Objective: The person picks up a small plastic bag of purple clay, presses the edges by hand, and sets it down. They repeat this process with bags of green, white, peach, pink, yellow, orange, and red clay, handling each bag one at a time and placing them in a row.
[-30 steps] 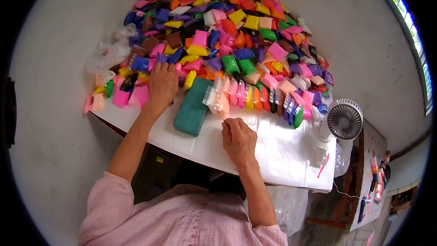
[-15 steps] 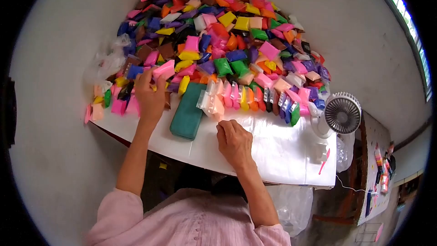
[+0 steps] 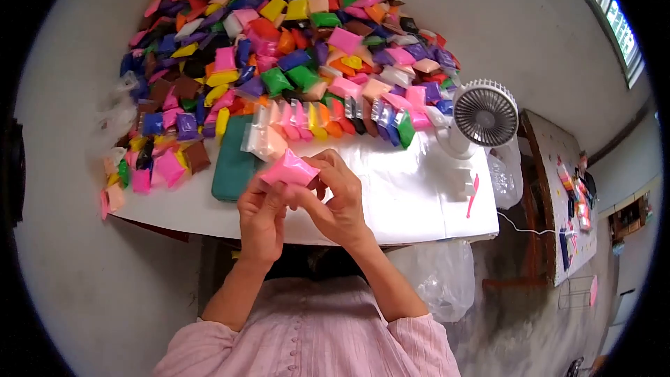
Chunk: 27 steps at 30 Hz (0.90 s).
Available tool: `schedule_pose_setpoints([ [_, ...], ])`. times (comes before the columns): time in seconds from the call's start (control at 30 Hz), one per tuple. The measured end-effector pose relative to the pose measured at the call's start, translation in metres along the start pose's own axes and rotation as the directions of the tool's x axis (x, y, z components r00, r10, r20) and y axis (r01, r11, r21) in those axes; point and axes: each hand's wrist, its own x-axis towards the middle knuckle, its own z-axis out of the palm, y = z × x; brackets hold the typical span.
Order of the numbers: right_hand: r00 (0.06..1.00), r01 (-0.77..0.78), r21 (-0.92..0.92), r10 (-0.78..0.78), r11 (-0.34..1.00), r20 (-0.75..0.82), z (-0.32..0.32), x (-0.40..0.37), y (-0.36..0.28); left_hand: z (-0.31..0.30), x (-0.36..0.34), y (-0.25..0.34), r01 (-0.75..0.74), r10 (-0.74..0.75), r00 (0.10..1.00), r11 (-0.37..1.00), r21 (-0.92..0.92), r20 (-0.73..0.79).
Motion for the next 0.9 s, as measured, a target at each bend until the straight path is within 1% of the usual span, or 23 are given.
schedule_pose_setpoints([
  [0.07, 0.995, -0.054, -0.118, 0.044, 0.992, -0.087, -0.003, -0.005, 0.001, 0.000, 0.003, -0.011, 0.073, -0.073, 0.997, 0.996, 0.061, 0.011],
  [0.1, 0.983, -0.112, -0.058, 0.101, 0.992, -0.155, -0.003, -0.008, 0.007, 0.000, 0.004, -0.017, 0.107, -0.109, 0.994, 0.990, 0.091, 0.015],
  [0.2, 0.969, -0.177, -0.072, 0.161, 0.982, -0.186, -0.013, -0.015, 0.010, -0.010, 0.008, -0.031, 0.193, -0.205, 0.973, 0.974, 0.119, 0.103],
  [0.3, 0.979, -0.136, -0.065, 0.124, 0.989, -0.162, -0.019, -0.022, 0.020, -0.008, 0.009, -0.031, 0.184, -0.211, 0.966, 0.966, 0.180, 0.147],
  [0.4, 0.949, -0.287, -0.006, 0.284, 0.958, -0.134, -0.023, -0.020, 0.017, -0.010, 0.011, -0.029, 0.220, -0.251, 0.954, 0.958, 0.185, 0.165],
  [0.5, 0.948, -0.285, 0.074, 0.292, 0.956, -0.125, -0.020, -0.011, 0.011, -0.006, 0.008, -0.031, 0.192, -0.235, 0.946, 0.961, 0.198, 0.225],
  [0.6, 0.957, -0.278, 0.025, 0.279, 0.960, -0.085, -0.023, -0.011, 0.013, -0.005, 0.007, -0.029, 0.162, -0.223, 0.947, 0.954, 0.253, 0.233],
  [0.7, 0.944, -0.319, 0.045, 0.322, 0.947, -0.077, -0.022, -0.012, 0.017, -0.010, 0.008, -0.030, 0.150, -0.225, 0.945, 0.944, 0.293, 0.239],
  [0.8, 0.903, -0.393, 0.201, 0.417, 0.897, -0.097, -0.013, -0.015, 0.015, -0.012, 0.006, -0.031, 0.176, -0.231, 0.955, 0.947, 0.270, 0.186],
  [0.9, 0.848, -0.474, 0.382, 0.528, 0.794, -0.047, -0.006, -0.022, 0.020, -0.011, 0.005, -0.030, 0.209, -0.234, 0.961, 0.963, 0.169, 0.146],
])
